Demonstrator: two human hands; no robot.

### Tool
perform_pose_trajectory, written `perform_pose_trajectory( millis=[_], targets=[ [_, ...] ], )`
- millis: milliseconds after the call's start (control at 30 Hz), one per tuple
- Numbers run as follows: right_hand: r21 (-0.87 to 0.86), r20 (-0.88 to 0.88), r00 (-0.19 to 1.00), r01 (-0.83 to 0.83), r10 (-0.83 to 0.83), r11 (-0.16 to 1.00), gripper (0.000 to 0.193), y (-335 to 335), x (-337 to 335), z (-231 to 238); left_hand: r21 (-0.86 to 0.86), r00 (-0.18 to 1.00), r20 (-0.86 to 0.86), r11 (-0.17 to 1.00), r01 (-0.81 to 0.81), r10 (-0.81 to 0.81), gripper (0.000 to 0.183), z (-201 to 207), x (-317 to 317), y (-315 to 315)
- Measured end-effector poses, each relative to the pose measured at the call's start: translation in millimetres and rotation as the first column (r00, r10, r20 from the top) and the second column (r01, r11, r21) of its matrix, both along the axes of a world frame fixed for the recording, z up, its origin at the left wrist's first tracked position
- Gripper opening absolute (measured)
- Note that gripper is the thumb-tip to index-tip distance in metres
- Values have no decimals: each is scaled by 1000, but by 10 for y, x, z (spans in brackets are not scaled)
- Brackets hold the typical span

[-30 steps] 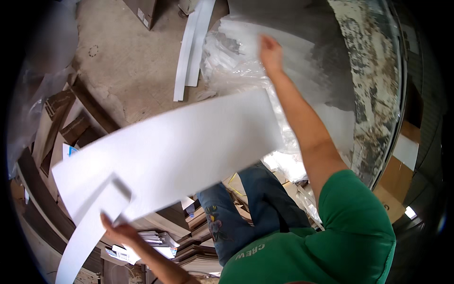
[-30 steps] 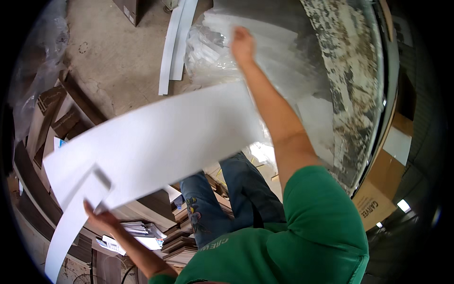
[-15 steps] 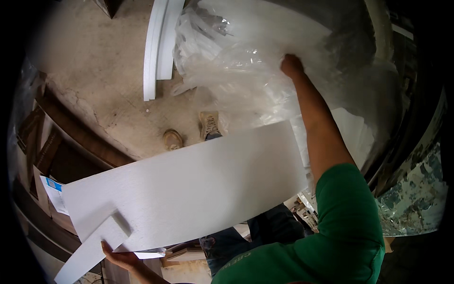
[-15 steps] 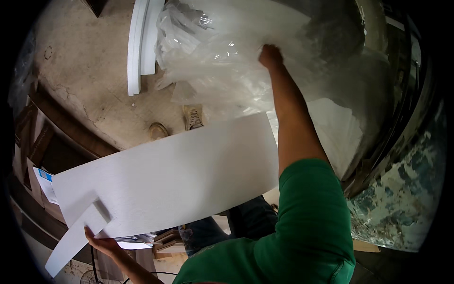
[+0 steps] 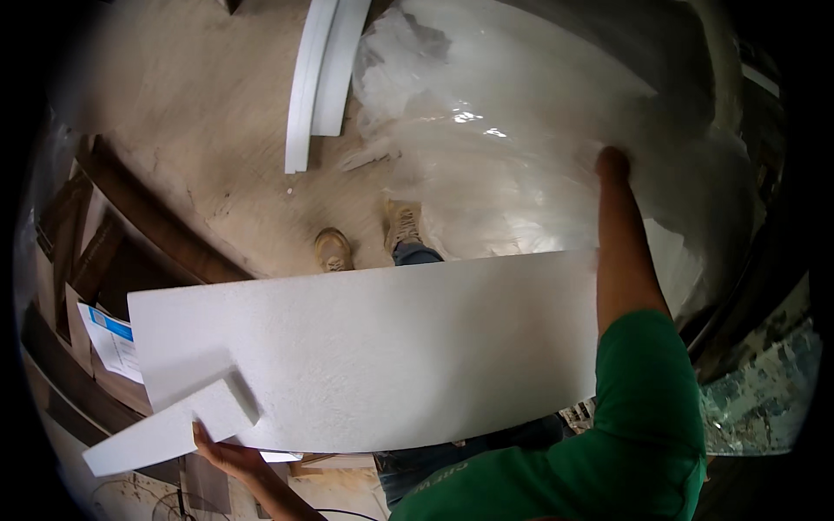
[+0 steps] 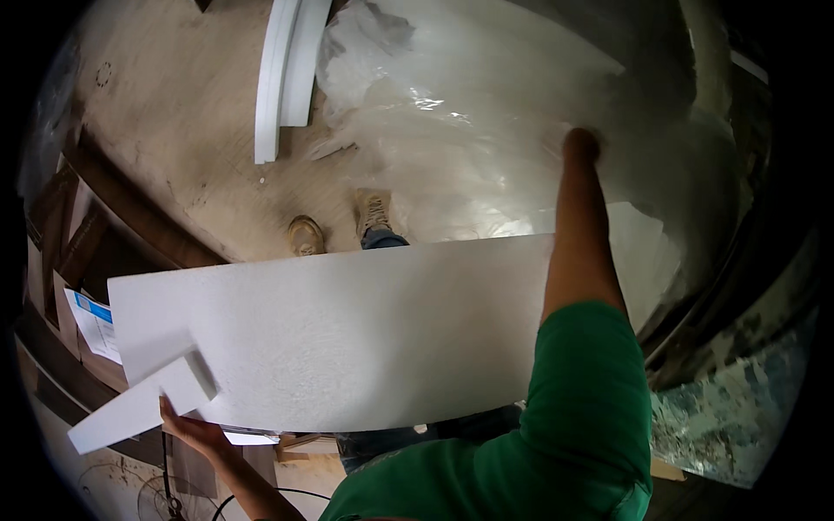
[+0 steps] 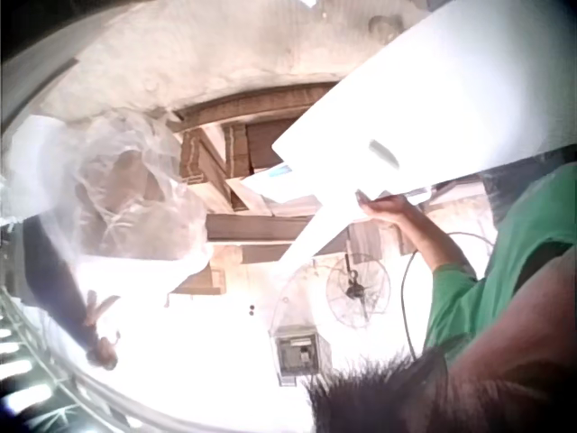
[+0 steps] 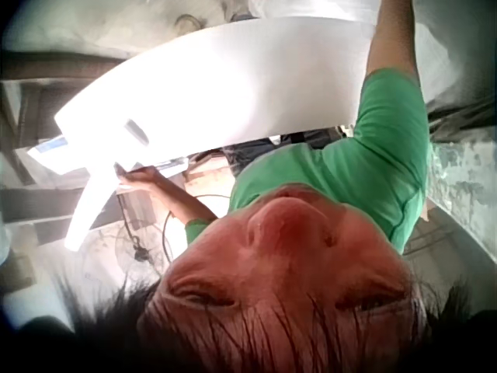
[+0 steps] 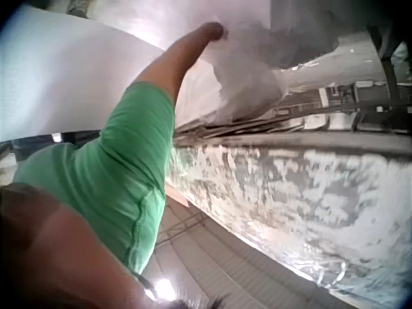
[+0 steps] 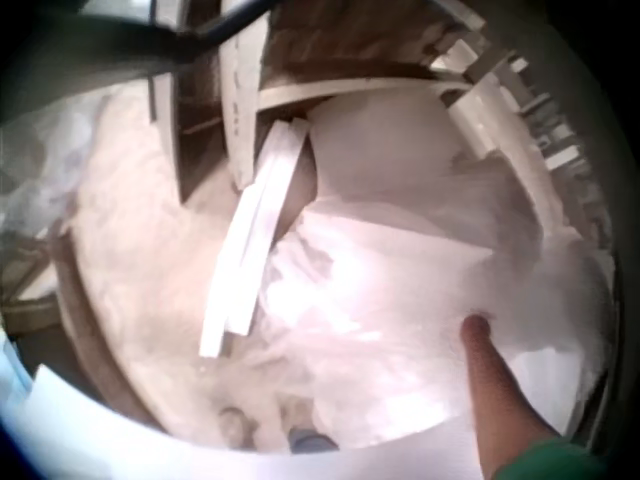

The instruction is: The person packs wooden furniture panels into a large cardboard box on a conveyor belt, inserting foam protective sheets between the layers and along the edges.

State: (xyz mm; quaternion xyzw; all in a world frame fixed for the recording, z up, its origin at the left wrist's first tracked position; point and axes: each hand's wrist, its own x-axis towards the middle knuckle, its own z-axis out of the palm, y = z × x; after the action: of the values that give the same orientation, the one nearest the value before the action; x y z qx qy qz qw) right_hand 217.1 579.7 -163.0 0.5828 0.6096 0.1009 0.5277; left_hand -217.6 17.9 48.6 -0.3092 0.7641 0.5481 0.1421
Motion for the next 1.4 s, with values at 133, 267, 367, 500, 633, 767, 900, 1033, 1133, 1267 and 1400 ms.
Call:
perform_pose_trajectory(
  millis=[133, 267, 367, 500, 633, 767, 900, 1033, 1133, 1267, 1400],
  targets=[
    [14, 22, 993, -113, 113, 993, 22, 40, 168, 361, 21, 999, 54, 1000, -9, 8, 45, -43, -51, 59],
    [145, -50, 997, -46, 54, 988, 22, -65, -47, 596, 43, 996, 70, 997, 57, -60, 43, -17, -50, 117],
    [184, -71, 994, -64, 79, 981, 21, -171, -118, 591, 54, 999, 30, 998, 26, -28, 43, -25, -27, 124],
    [75, -92, 983, -151, 158, 986, 21, -303, -148, 457, 40, 998, -14, 997, 62, -61, 43, 0, -57, 119],
    [157, -125, 961, -227, 247, 961, 28, -311, -4, 351, 115, 990, -11, 983, 144, -144, 41, 16, -108, 7],
    [91, -96, 993, -52, 61, 995, 31, -355, -288, 448, 17, 989, -58, 990, 138, -137, 43, -7, -21, -1],
    [136, -174, 957, -210, 232, 968, 26, -337, 218, 346, 82, 990, 17, 987, 140, -142, 40, -14, -90, 102],
    [28, -173, 971, -161, 164, 986, 29, -461, -21, 335, 53, 987, -82, 988, 143, -139, 39, 84, -127, 336],
    [58, -281, 919, -273, 278, 960, 40, -520, -251, 429, 6, 984, -77, 987, 162, -161, 42, 68, -191, 173],
    [120, -684, 723, -19, 97, 993, 44, -675, -695, 630, 73, 980, -132, 985, 158, -148, 59, 244, -242, 338],
    [199, -725, 680, 58, 107, 978, 45, -1175, -1444, 1550, 52, 951, -248, 977, 206, -187, 62, 575, -254, 346]
  ],
)
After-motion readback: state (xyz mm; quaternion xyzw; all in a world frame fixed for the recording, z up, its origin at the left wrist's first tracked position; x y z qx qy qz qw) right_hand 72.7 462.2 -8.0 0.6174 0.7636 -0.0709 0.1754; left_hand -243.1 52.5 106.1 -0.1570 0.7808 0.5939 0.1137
